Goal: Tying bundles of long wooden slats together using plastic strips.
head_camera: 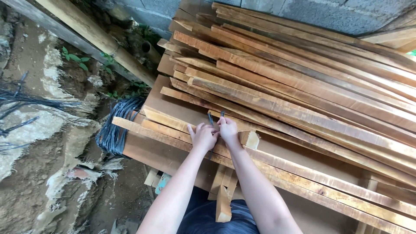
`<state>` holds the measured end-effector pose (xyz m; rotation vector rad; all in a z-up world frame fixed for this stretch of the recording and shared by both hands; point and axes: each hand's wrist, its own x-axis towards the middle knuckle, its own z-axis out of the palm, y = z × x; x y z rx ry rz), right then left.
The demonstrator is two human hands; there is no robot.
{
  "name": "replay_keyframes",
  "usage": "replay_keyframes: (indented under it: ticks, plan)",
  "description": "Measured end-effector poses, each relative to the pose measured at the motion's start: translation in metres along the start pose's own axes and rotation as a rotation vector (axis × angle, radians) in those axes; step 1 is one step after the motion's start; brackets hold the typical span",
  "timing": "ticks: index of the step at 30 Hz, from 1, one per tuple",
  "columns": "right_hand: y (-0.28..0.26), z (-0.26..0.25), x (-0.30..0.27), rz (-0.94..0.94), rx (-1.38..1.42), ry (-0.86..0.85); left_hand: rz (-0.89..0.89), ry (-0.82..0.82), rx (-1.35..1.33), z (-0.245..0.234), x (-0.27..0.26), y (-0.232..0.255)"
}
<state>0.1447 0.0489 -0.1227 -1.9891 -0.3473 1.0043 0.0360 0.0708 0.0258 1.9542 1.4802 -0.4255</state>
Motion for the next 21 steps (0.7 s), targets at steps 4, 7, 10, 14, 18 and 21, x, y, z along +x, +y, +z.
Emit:
replay_keyframes:
  ticks: [4,7,10,14,18,21]
  plan:
    - [-0.003,0.011,0.006,0.016,0.030,-0.044,0.020,0.042,0.031,0.005,-0.002,-0.003]
    - [-0.001,0.011,0.013,0.040,0.138,-0.043,0.048,0.096,0.051,0.016,0.005,-0.008]
    - [0.003,0.014,0.016,0.040,0.163,-0.014,0.069,0.155,0.057,0.024,0.006,-0.014]
    - [0.036,0.024,0.031,-0.078,0.063,0.067,0.106,0.245,0.097,0.021,-0.008,-0.010]
    - [0.017,0.024,0.027,-0.046,0.128,0.090,0.103,0.314,0.097,0.031,0.007,-0.016]
    - [-0.017,0.009,-0.005,-0.051,0.065,0.069,0.080,0.306,0.088,0.035,0.006,-0.021]
